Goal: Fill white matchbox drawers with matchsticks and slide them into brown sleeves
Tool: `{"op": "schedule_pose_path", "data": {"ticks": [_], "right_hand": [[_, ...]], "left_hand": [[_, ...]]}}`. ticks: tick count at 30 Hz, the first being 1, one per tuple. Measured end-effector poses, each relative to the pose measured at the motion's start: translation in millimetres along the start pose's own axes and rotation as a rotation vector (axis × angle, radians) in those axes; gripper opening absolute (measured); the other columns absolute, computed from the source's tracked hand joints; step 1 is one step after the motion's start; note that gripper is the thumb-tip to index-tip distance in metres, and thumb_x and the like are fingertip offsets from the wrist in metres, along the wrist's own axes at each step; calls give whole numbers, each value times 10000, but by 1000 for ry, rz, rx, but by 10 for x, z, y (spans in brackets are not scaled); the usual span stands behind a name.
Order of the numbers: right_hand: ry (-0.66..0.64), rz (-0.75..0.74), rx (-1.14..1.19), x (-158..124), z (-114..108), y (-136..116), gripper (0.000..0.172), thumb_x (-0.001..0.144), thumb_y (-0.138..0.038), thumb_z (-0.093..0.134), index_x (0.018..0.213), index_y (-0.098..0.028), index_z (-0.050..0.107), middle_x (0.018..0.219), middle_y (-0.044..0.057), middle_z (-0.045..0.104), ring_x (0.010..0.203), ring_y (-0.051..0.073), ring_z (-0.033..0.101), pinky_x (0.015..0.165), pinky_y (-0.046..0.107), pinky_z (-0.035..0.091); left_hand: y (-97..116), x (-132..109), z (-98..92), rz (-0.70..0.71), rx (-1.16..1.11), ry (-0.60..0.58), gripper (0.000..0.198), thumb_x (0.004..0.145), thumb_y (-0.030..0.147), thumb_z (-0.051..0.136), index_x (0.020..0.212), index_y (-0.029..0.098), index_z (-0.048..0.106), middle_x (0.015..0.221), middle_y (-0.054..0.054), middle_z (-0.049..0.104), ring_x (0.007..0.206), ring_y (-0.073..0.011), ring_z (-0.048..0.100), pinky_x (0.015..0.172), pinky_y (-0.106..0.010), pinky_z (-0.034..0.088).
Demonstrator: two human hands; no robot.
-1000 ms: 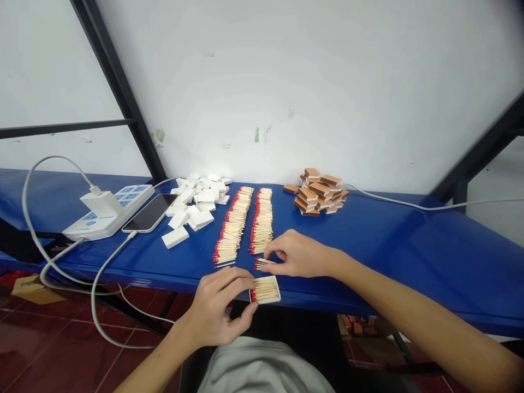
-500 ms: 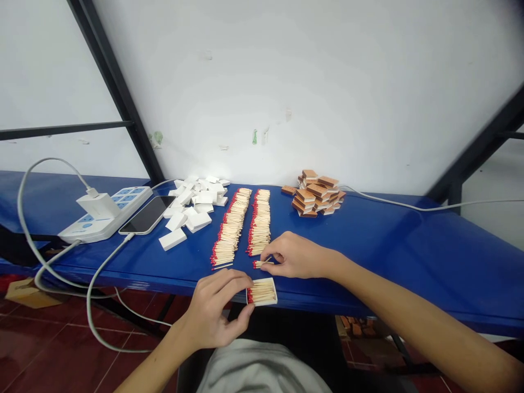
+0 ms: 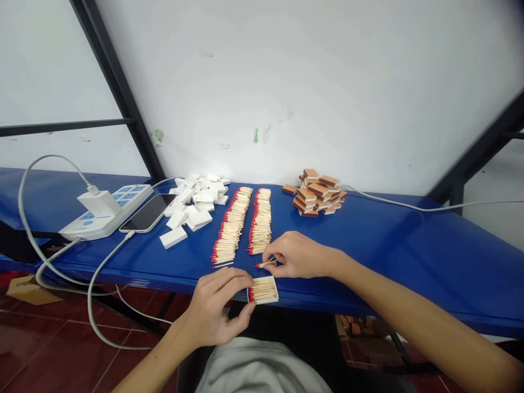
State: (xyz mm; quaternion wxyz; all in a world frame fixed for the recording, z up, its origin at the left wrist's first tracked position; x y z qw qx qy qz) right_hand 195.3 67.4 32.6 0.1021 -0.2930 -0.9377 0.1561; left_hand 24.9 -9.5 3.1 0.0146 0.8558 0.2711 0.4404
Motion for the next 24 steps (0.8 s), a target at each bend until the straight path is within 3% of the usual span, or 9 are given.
{"op": "schedule_pose_path", "data": {"ticks": [24], "right_hand": [[-1, 52, 53, 0, -32, 51, 26, 786, -146, 675, 781, -171, 669, 557, -91, 440, 508, 54, 348, 566, 202, 257]], "left_hand": [[-35, -8, 9, -48, 16, -1, 239, 845, 143, 659, 1078, 185, 622, 1003, -76, 729, 896, -176, 709, 821, -276, 581]]}}
Point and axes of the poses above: each hand's wrist, its own x-axis towards the middle knuckle, its own z-axis out of the palm, y = z × x, the point moved 5 cm from there along x, towards the middle knuckle
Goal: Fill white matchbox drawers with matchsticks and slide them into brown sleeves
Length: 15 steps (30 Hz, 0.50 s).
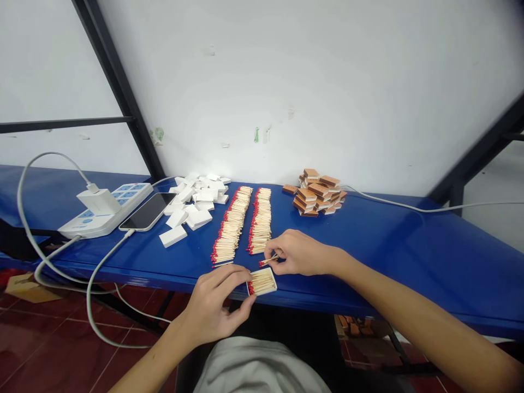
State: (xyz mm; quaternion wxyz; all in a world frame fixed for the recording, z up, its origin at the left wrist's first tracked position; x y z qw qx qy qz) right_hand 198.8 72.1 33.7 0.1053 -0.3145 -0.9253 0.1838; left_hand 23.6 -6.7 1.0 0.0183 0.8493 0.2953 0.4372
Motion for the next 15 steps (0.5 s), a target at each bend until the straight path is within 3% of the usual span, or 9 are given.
{"op": "schedule_pose_path", "data": {"ticks": [5, 15], "right_hand": [[90, -47, 175, -5, -40, -54, 73, 758, -101, 672, 808, -152, 688, 576, -92, 411, 523, 51, 358, 546, 187, 276], [31, -114, 335, -23, 72, -227, 47, 774, -150, 670, 781, -140, 716, 554, -93, 377, 507, 50, 344, 515, 179, 299]], "left_hand": [[-12, -19, 14, -8, -6, -4, 251, 847, 145, 664, 1090, 187, 615, 1013, -76, 728, 908, -177, 707, 836, -276, 577], [-18, -10, 13, -39, 3, 16, 260, 864, 179, 680, 1107, 194, 588, 1012, -64, 737, 893, -166, 713, 815, -261, 577]]}}
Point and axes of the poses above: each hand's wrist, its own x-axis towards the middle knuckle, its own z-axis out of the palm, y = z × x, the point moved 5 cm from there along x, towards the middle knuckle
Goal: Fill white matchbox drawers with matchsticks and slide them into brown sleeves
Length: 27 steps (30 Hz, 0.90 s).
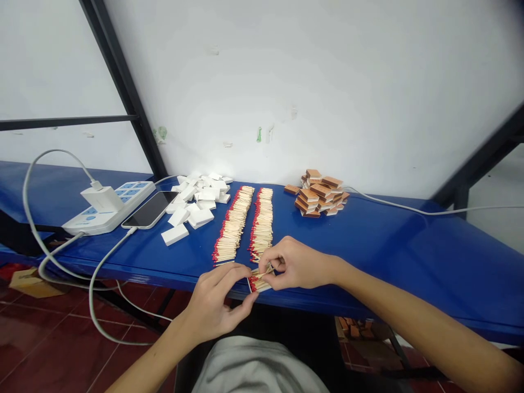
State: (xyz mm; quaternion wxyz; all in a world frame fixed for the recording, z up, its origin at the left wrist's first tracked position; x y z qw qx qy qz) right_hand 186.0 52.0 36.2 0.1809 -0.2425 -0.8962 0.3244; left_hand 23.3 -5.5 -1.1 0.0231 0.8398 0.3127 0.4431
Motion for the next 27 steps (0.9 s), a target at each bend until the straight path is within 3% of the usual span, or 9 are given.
{"op": "schedule_pose_path", "data": {"ticks": [6, 13, 17, 22, 27], "right_hand": [[-15, -23, -70, 6, 36, -17, 64, 794, -162, 674, 808, -147, 734, 562, -76, 471, 505, 51, 385, 542, 182, 326], [54, -87, -108, -14, -26, -25, 128, 775, -141, 629, 857, -149, 726, 530, -90, 399, 472, 59, 363, 522, 195, 310], [103, -40, -219, -15, -163, 47, 105, 768, -90, 574, 729, -154, 646, 581, -64, 456, 523, 71, 372, 566, 212, 304], [-59, 82, -378, -46, -213, 115, 21, 806, -161, 632, 803, -162, 653, 618, -44, 546, 605, 103, 468, 733, 259, 350], [-114, 141, -350, -73, -209, 113, 103, 836, -247, 662, 898, -166, 680, 598, -38, 564, 606, 123, 509, 691, 252, 366]], "left_hand": [[14, 1, -8, 21, 4, -6, 277, 868, 173, 673, 1129, 193, 580, 1015, -64, 739, 898, -170, 715, 814, -262, 576], [18, -18, -6, 61, 8, -19, 244, 861, 155, 650, 1103, 193, 641, 1007, -70, 733, 886, -172, 711, 799, -271, 582], [29, -3, -12, 74, 13, -9, 209, 852, 165, 659, 1058, 198, 671, 990, -66, 738, 880, -170, 718, 782, -263, 589], [47, 9, -27, 73, 14, 11, 238, 845, 164, 651, 1080, 191, 672, 975, -74, 747, 867, -178, 726, 774, -273, 599], [38, -3, -24, 77, 18, 20, 279, 833, 157, 659, 1111, 173, 660, 981, -83, 748, 854, -182, 727, 768, -279, 599]]}}
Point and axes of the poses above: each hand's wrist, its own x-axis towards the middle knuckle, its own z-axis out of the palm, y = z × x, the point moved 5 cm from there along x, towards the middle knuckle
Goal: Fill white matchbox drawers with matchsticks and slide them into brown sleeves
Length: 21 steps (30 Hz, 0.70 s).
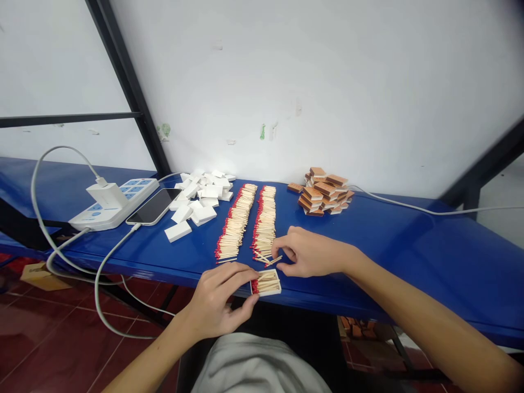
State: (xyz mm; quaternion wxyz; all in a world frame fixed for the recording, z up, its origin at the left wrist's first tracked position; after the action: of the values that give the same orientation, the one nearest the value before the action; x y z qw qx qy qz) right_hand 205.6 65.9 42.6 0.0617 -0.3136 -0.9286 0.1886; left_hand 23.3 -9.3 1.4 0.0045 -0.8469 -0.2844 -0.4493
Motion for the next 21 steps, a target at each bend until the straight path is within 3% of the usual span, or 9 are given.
{"op": "schedule_pose_path", "data": {"ticks": [6, 13, 21], "right_hand": [[-36, 12, 99, 14, 20, 63, 61, 857, -178, 621, 844, -167, 680, 583, -59, 548, 518, 80, 474, 605, 215, 361], [38, -50, 82, 56, 17, 88, 52, 784, -110, 645, 783, -157, 668, 770, -7, 619, 679, 105, 532, 643, 213, 388], [-102, 8, 188, 16, 49, 98, 26, 754, -138, 668, 741, -160, 671, 609, -67, 556, 523, 68, 467, 559, 193, 374]], "left_hand": [[9, 12, -12, 3, -4, 3, 284, 827, 152, 664, 1110, 172, 654, 976, -84, 746, 853, -180, 726, 769, -274, 601], [9, 9, -10, -4, 1, 5, 259, 833, 170, 660, 1092, 189, 663, 969, -80, 748, 847, -182, 730, 761, -276, 609], [16, 23, -12, 4, 6, 7, 239, 832, 176, 659, 1071, 187, 674, 959, -77, 750, 837, -178, 734, 756, -268, 610]]}}
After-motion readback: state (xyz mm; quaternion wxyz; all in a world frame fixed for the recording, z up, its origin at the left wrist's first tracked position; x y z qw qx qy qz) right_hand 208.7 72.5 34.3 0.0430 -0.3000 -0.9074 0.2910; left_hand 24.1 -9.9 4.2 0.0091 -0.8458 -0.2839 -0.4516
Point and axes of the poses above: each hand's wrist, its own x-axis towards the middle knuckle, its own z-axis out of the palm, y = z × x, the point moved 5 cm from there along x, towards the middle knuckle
